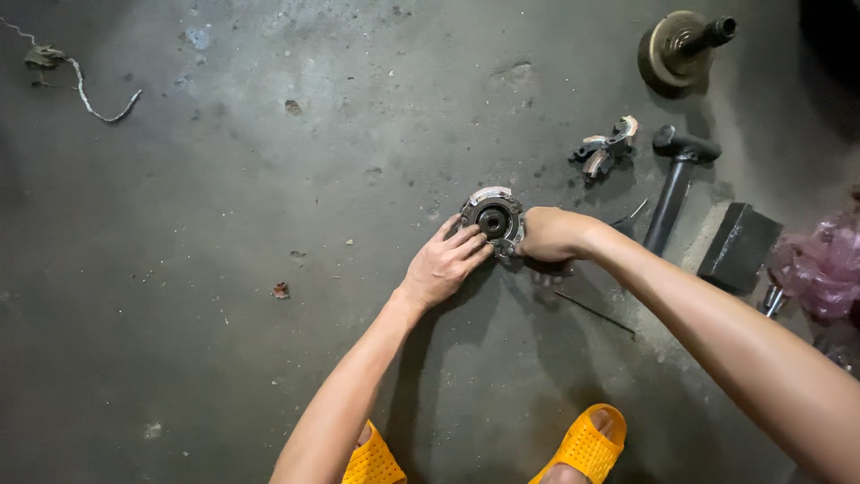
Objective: The person kneels on a concrete workshop floor and disassembles a small engine clutch assembly by hand, prying the clutch shoes off the hub with a small hand tool, separating the shoes and springs, and arranging the removed parts and small hardware on the floor.
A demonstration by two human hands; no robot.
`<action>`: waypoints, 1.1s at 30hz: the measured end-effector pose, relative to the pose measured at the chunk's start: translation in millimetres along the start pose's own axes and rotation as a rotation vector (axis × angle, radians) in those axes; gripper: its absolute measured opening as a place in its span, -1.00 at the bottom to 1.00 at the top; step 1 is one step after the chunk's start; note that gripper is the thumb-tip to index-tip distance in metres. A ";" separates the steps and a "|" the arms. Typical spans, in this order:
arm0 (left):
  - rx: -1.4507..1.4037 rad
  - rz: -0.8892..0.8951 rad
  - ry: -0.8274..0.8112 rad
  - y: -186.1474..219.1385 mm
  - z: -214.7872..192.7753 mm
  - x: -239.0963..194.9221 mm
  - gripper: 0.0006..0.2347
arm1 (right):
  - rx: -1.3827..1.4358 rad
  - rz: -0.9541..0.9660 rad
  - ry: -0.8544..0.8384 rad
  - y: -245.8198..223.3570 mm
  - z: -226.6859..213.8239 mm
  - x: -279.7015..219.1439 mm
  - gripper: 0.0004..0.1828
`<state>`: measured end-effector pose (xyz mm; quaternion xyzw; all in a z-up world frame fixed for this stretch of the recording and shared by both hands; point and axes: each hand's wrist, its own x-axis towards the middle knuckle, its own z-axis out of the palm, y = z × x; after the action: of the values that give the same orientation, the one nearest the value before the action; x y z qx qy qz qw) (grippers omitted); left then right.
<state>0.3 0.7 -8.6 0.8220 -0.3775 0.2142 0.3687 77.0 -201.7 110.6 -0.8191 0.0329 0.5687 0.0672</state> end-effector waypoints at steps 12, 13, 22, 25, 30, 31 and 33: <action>-0.008 0.038 0.017 -3.3 -2.8 6.3 -0.78 | -0.065 0.020 -0.026 -23.2 -8.2 -17.1 -0.55; -0.013 0.034 0.014 -4.4 -2.1 5.1 -0.78 | -0.063 0.022 -0.032 -26.7 -9.5 -19.1 -0.55; 0.021 0.049 0.009 -3.1 -1.2 5.9 -0.75 | -0.068 -0.006 -0.074 -28.5 -6.6 -17.5 -0.54; 0.033 0.054 0.016 -0.6 -4.2 7.8 -0.79 | -0.068 -0.032 -0.049 -24.2 -2.2 -19.1 -0.53; 0.040 0.045 -0.039 -1.3 -5.7 8.0 -0.84 | -0.016 0.029 -0.012 -23.1 -2.8 -34.1 -0.33; 0.048 0.053 -0.034 0.1 -8.7 8.9 -0.84 | -0.018 0.025 0.000 -30.9 -4.8 -44.3 -0.33; 0.010 0.017 -0.052 2.0 -14.4 11.6 -0.88 | -0.008 0.092 0.034 -45.8 -8.8 -64.8 -0.39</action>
<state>4.9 5.5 8.7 0.8259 -0.3927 0.1978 0.3529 68.4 -159.1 177.6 -0.8266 0.0695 0.5572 0.0373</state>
